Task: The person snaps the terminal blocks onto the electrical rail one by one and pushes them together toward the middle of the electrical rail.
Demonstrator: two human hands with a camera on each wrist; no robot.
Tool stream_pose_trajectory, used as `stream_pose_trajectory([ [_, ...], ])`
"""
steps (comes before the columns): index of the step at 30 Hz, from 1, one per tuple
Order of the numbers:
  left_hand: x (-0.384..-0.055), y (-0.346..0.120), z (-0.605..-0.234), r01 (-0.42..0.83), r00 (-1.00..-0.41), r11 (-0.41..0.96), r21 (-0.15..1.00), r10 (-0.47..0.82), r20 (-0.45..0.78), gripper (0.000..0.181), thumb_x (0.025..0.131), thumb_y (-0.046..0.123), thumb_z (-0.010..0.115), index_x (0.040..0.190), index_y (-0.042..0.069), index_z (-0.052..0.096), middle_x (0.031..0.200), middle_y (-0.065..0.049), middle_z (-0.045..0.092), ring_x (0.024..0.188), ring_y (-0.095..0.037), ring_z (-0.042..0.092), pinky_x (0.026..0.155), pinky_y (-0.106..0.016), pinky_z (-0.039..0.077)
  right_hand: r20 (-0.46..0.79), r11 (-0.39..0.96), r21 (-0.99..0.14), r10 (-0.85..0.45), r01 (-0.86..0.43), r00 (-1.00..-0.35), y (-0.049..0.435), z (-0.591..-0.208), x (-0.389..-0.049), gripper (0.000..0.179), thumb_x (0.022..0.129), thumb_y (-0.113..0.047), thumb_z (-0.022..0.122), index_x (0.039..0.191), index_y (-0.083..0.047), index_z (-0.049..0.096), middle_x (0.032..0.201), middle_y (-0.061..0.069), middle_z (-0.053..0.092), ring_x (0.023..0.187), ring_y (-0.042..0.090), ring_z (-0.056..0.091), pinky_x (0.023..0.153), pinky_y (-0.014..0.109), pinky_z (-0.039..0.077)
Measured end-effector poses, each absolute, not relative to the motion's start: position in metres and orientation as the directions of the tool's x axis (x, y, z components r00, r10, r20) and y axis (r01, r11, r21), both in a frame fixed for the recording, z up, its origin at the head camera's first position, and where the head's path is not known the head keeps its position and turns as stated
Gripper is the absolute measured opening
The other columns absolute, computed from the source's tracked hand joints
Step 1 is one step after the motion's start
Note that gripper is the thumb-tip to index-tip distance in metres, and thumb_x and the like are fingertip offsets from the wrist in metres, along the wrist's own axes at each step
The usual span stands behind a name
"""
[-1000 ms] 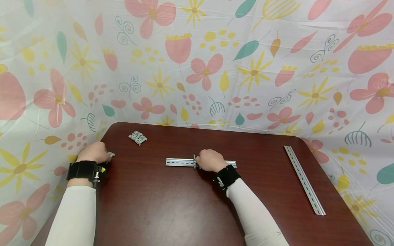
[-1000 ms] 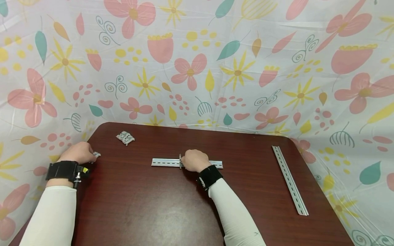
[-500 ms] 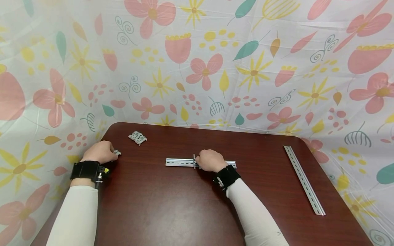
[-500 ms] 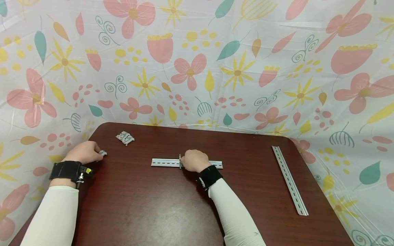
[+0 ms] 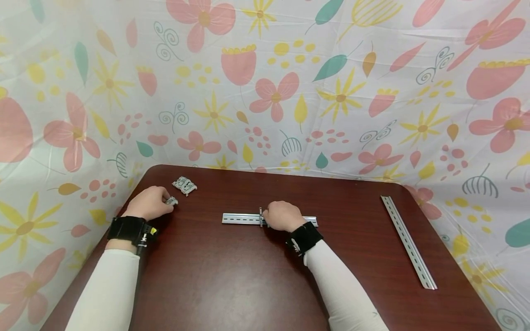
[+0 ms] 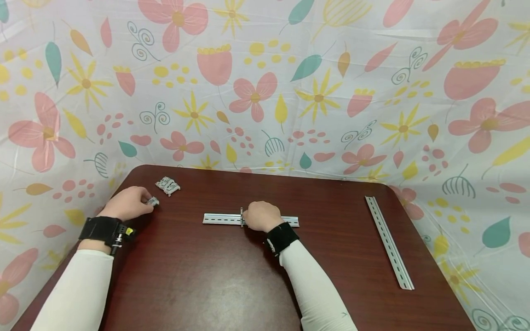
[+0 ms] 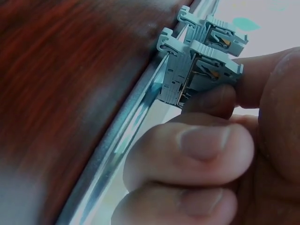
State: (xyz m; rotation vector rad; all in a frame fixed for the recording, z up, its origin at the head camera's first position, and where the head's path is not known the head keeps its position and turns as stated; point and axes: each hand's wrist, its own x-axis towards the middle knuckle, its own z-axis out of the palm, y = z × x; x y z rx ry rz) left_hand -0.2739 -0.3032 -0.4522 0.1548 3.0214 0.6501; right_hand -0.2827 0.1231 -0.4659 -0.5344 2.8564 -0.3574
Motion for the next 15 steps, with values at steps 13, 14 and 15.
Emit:
stream_pose_trajectory([
  [13,-0.273,-0.265,-0.45,0.191,-0.981,0.907,0.375,0.169,0.09,0.039,0.091,0.02,0.08,0.122,-0.002,0.078,0.114,-0.019,0.071,0.099,-0.033,0.068,0.086,-0.057,0.059,-0.143,0.901,-0.282,-0.378,-0.328,-0.915,0.126,-0.463,-0.281,0.05,0.115,-0.029,0.053,0.067,-0.019,0.064,0.07,0.001,0.06,0.065,0.02,0.06,0.067,0.04,0.051],
  [14,-0.273,-0.263,-0.45,0.199,-0.98,0.906,0.374,0.174,0.1,0.038,0.091,0.02,0.079,0.122,-0.002,0.078,0.114,-0.018,0.071,0.1,-0.033,0.068,0.087,-0.057,0.059,-0.141,0.902,-0.28,-0.377,-0.328,-0.915,0.126,-0.463,-0.281,0.05,0.115,-0.03,0.053,0.067,-0.019,0.064,0.07,0.001,0.06,0.065,0.019,0.06,0.066,0.04,0.052],
  [15,-0.272,-0.26,-0.45,0.207,-0.978,0.904,0.373,0.179,0.109,0.037,0.091,0.019,0.079,0.122,-0.001,0.078,0.115,-0.018,0.071,0.101,-0.033,0.068,0.087,-0.057,0.06,-0.139,0.903,-0.277,-0.376,-0.328,-0.916,0.126,-0.462,-0.281,0.051,0.115,-0.03,0.053,0.067,-0.019,0.064,0.069,0.0,0.06,0.065,0.019,0.06,0.066,0.04,0.052],
])
